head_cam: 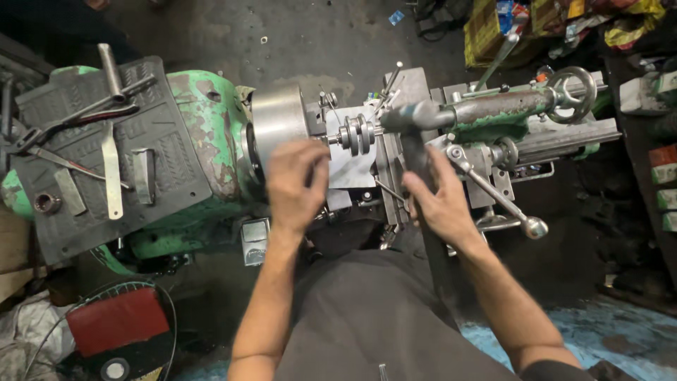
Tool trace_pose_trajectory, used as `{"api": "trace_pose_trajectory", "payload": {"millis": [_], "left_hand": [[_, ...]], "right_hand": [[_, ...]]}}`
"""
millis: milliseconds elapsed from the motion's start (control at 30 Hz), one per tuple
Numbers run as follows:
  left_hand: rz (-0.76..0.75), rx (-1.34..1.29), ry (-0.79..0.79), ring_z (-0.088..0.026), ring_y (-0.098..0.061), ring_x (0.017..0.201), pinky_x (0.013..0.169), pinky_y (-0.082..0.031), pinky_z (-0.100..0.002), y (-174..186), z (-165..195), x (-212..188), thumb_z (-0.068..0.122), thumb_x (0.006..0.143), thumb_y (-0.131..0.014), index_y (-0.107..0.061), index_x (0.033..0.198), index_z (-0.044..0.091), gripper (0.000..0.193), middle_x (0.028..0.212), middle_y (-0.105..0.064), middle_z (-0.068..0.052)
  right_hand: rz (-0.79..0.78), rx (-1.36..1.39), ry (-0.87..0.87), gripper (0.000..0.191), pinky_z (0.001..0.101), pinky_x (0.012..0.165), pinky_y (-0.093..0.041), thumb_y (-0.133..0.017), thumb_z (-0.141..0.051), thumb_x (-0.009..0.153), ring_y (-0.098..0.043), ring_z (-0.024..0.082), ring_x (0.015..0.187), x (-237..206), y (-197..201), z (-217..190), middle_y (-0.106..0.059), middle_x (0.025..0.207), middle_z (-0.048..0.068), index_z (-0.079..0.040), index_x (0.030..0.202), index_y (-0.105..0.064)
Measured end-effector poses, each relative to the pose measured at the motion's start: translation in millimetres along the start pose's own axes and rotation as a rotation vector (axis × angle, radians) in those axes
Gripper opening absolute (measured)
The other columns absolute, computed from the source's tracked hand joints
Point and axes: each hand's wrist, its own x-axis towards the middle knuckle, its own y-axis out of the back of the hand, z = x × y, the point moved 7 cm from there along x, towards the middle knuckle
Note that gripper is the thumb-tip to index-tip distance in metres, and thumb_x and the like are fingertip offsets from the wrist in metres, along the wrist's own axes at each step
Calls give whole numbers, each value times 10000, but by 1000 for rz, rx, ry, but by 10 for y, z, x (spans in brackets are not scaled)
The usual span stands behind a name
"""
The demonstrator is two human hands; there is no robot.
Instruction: The person operates a metal lathe, repeatedly tapping the chuck with a hammer while adjusting the tailstock and engaging the machine. The person uses both hands to control the lathe and hammer, and the workpiece remains mounted in the chuck throughout.
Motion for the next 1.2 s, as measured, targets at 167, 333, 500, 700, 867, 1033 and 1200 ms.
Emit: {"api": "trace_pose_trajectory", "payload": {"millis": [167,333,500,700,867,1033,1200], "left_hand": [[174,203,128,-380,-552,1318,1076,-491,-483,75,-360,113,215,930,-834,-638,1316,44,465,1448,-545,-168],[217,73,235,-329,-612,1252,1057,-539,-441,31,-498,37,232,928,-861,-646,1263,104,418,1332,-547,-97],[234,71,241,-322,-623,1214,1015,-545,-441,36,-507,23,226,919,-864,-676,1194,107,353,1297,-547,-91],[234,82,245,-311,-630,1194,982,-555,-423,46,-500,18,240,915,-871,-683,1134,108,317,1283,-556,-80],[241,85,228,-307,-635,1186,980,-558,-423,78,-463,38,251,909,-870,-682,1112,115,308,1272,-567,-73],[225,316,115,-366,-572,1228,1094,-453,-498,130,-287,44,235,897,-865,-676,1132,93,333,1289,-582,-83],[47,-326,107,-298,-578,1291,1152,-466,-437,-161,200,-495,180,895,-784,-593,1253,91,416,1295,-593,-107]], "right_hand": [[-32,4,-121,674,248,407,-451,-651,-139,964,-539,88,526,67,-127,324,-610,850,70,-34,1566,-367],[-7,-20,166,710,256,500,-539,-662,-136,998,-627,99,641,137,68,-244,-674,978,103,-24,1607,-314],[18,167,943,410,307,526,-524,-676,-275,1036,-626,175,618,-8,284,-1078,-632,985,140,-33,1350,-571],[49,-71,567,426,284,523,-531,-599,-312,1102,-612,143,666,191,103,-841,-597,930,85,-53,1410,-458],[-47,-587,-133,579,257,501,-480,-564,-245,1035,-615,136,558,407,-248,70,-664,807,126,-113,1569,-384],[-16,-223,-66,570,275,457,-446,-593,-188,1028,-552,107,550,345,-227,204,-640,907,82,-68,1547,-390],[-79,-85,406,588,258,643,-534,-538,-202,1116,-613,93,827,199,-341,-484,-608,1156,94,-94,1603,-225]]}}
